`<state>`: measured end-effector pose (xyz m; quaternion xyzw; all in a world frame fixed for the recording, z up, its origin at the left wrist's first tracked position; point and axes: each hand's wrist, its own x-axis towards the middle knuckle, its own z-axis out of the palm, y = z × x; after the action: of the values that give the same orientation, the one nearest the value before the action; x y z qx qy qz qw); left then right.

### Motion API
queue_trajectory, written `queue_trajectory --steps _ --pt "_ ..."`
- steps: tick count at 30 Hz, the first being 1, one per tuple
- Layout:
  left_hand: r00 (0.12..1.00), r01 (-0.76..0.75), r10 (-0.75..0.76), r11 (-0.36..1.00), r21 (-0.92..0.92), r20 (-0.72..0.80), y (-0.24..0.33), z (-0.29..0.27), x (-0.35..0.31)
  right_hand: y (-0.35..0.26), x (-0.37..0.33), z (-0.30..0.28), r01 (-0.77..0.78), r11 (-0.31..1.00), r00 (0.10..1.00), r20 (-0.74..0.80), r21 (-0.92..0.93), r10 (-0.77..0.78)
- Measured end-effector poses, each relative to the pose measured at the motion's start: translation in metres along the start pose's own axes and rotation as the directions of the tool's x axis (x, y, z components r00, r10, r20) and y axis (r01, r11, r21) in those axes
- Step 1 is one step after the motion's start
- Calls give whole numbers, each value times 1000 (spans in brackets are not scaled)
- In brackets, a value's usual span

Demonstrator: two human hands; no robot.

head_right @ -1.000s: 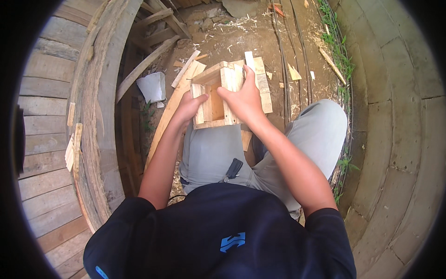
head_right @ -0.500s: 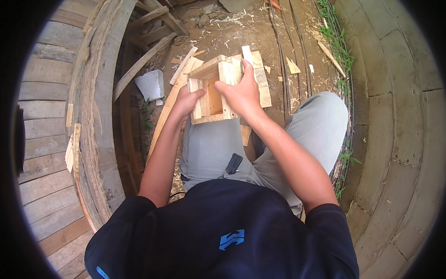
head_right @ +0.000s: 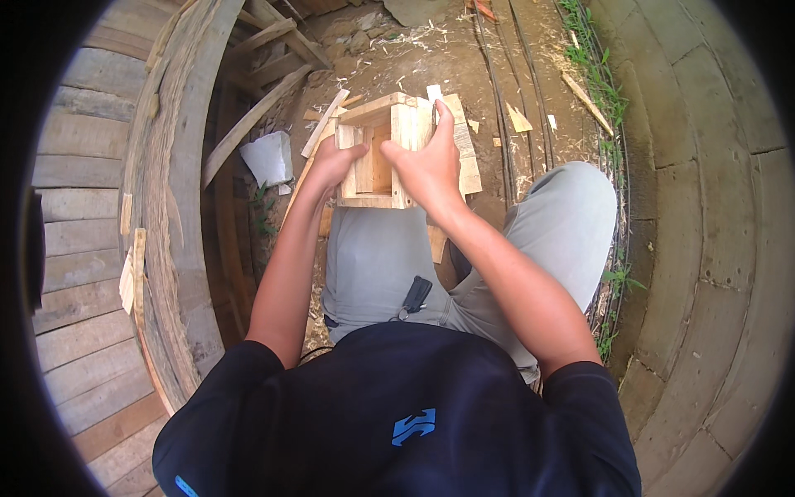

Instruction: The person assembles a small wooden box by hand, fitting together pre-cut wooden slats and panels. They repeatedly adjust the pieces to ensure a snug fit, occasionally tapping them into place and inspecting the joints.

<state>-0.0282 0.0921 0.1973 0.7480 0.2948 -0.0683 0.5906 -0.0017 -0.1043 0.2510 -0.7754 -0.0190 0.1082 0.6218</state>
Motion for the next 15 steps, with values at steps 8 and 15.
queue_trajectory --steps 8,15 --pt "999 1 1 999 -38 52 -1 -1 7 13 10 1 41 999 999 -13 19 -41" --pt "985 -155 158 986 58 -70 -14 -7 16 9 4 3 102 989 993 52 104 -108"
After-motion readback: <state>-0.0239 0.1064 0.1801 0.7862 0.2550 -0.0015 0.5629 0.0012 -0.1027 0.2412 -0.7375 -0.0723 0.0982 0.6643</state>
